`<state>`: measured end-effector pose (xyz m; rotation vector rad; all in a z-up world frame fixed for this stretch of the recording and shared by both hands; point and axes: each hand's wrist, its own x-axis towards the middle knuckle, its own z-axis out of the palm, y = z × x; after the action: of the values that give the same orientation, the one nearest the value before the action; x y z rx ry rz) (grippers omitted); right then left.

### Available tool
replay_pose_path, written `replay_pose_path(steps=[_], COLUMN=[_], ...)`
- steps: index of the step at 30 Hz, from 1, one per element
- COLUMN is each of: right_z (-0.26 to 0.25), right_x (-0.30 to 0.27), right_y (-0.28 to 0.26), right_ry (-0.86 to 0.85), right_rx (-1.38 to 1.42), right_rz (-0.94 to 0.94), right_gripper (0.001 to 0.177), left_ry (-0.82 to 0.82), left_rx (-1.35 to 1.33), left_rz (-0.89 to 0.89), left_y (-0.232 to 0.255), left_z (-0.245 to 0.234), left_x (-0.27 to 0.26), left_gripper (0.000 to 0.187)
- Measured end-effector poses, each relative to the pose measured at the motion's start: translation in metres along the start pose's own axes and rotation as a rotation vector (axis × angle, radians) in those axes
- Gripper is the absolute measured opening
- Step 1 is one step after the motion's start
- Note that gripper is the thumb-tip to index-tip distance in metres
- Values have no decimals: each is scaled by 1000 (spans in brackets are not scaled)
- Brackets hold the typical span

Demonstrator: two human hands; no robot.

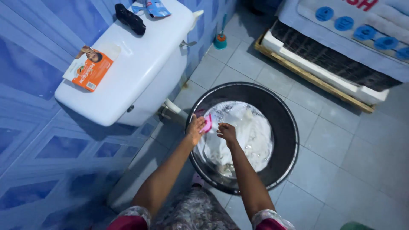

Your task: Hand wash several pieces of clothing in a basin using detergent and water.

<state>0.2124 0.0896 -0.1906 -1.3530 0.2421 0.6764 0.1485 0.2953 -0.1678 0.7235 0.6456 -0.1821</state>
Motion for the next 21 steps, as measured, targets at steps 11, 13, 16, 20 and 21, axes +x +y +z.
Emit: replay_pose_path(steps=[11, 13, 16, 20, 21], right_z=[66, 72, 73, 53, 49], right_x=[97, 82, 53, 22, 15], right_y=[91, 72, 29, -14, -26], right_ry=[-113, -13, 142, 122, 127], right_rx=[155, -6, -207, -273, -269], right_rz=[172, 28, -116, -106, -108], right_gripper=[29, 20, 8, 2, 2], left_ry=[65, 67, 70, 76, 71], left_rx=[108, 129, 192, 413, 417], left_rz=[-40, -40, -36, 107, 106], left_y=[10, 9, -10, -12, -5], left_z=[-10, -13, -25, -19, -11], left_x=[16, 22, 43, 70, 72], left_gripper=[90, 85, 74, 50, 50])
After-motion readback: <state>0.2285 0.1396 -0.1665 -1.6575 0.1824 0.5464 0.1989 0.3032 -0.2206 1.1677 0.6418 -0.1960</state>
